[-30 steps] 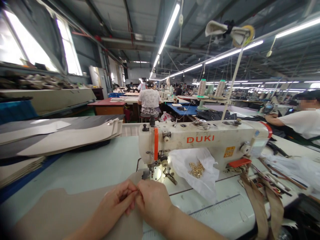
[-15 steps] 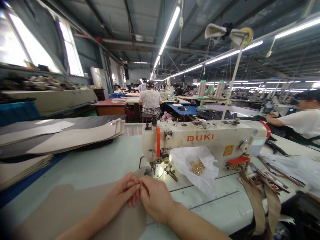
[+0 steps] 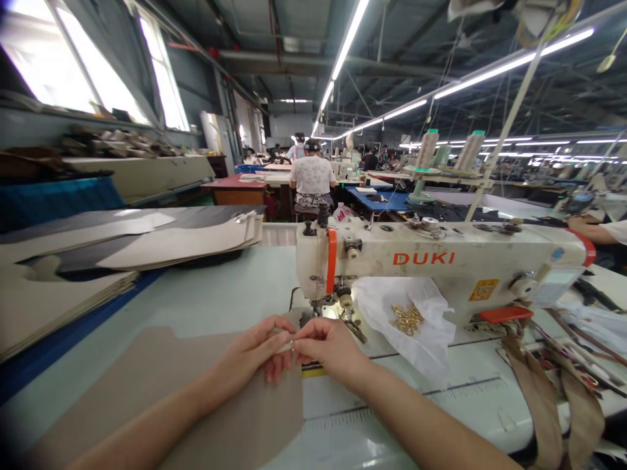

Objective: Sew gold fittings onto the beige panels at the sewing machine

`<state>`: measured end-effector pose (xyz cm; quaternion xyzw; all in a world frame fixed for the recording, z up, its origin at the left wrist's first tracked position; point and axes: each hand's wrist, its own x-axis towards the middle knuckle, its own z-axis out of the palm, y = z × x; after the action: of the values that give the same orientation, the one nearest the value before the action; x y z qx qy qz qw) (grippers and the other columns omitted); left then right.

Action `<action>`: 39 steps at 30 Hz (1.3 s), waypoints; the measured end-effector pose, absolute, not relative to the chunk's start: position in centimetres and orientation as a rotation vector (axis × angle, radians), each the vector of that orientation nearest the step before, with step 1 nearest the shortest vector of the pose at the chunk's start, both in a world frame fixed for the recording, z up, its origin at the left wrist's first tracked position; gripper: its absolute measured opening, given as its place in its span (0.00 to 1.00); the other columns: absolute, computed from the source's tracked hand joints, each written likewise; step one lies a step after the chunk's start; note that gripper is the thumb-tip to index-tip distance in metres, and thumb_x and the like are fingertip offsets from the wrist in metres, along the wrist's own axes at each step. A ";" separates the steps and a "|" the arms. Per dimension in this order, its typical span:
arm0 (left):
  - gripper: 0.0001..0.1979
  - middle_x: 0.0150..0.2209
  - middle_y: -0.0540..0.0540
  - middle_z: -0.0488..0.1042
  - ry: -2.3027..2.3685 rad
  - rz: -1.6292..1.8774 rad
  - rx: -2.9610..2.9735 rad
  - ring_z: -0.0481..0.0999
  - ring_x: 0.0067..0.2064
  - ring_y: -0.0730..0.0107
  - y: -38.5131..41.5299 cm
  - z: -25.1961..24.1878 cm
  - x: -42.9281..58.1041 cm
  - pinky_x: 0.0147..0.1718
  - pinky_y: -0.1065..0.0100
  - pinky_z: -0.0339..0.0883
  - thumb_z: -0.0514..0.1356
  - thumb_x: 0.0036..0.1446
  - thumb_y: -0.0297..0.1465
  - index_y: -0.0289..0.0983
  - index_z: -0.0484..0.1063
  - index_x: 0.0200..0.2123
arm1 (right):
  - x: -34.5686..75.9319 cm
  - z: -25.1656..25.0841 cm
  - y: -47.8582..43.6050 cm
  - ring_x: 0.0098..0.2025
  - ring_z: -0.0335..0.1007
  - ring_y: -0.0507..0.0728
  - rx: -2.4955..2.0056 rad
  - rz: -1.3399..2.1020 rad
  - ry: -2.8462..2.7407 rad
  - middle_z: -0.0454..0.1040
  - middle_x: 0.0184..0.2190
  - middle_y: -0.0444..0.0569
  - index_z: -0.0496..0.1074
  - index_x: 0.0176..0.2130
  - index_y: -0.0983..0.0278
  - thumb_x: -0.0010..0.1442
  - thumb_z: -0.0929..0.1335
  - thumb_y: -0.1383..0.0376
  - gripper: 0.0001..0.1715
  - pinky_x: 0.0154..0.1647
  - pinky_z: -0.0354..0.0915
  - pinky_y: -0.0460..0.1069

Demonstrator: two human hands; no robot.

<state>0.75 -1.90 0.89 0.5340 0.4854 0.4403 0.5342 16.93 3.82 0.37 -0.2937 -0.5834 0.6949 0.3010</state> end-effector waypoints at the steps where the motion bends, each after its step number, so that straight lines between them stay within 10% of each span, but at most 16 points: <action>1: 0.20 0.22 0.51 0.73 1.169 1.063 1.226 0.70 0.18 0.75 -1.9 1.0 0.7 0.18 0.74 0.59 0.56 0.54 0.47 0.36 0.63 0.37 | 17.0 0.4 3.9 0.21 0.67 0.48 -0.785 1.857 -1.511 0.71 0.18 0.39 0.69 0.24 0.65 0.41 0.75 0.58 0.16 0.27 0.64 0.45; 22: 0.07 0.20 0.53 0.69 1.236 1.025 1.151 0.66 0.23 0.75 -1.5 1.4 0.8 0.25 0.72 0.59 0.62 0.37 0.29 0.36 0.66 0.23 | 16.8 -0.7 3.4 0.27 0.70 0.52 -0.710 1.788 -1.542 0.73 0.23 0.41 0.71 0.27 0.64 0.43 0.75 0.59 0.14 0.32 0.65 0.47; 28: 0.06 0.20 0.53 0.68 1.291 1.110 1.212 0.66 0.23 0.75 -2.0 1.7 0.9 0.24 0.72 0.59 0.61 0.39 0.28 0.36 0.65 0.23 | 16.9 -0.2 2.1 0.29 0.67 0.51 -0.666 1.340 -1.801 0.72 0.26 0.43 0.71 0.30 0.63 0.53 0.68 0.67 0.01 0.32 0.62 0.45; 39: 0.02 0.23 0.51 0.69 1.545 1.161 1.478 0.68 0.27 0.71 -2.6 0.8 1.1 0.27 0.72 0.62 0.57 0.43 0.27 0.37 0.66 0.24 | 17.0 0.0 2.2 0.31 0.64 0.51 -0.692 1.108 -2.003 0.68 0.27 0.41 0.67 0.28 0.63 0.47 0.73 0.69 0.10 0.31 0.59 0.44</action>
<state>1.07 -2.61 0.78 0.5699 0.5955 0.4476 0.3468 16.96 2.21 0.00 -0.2691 -0.7795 0.4311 0.3663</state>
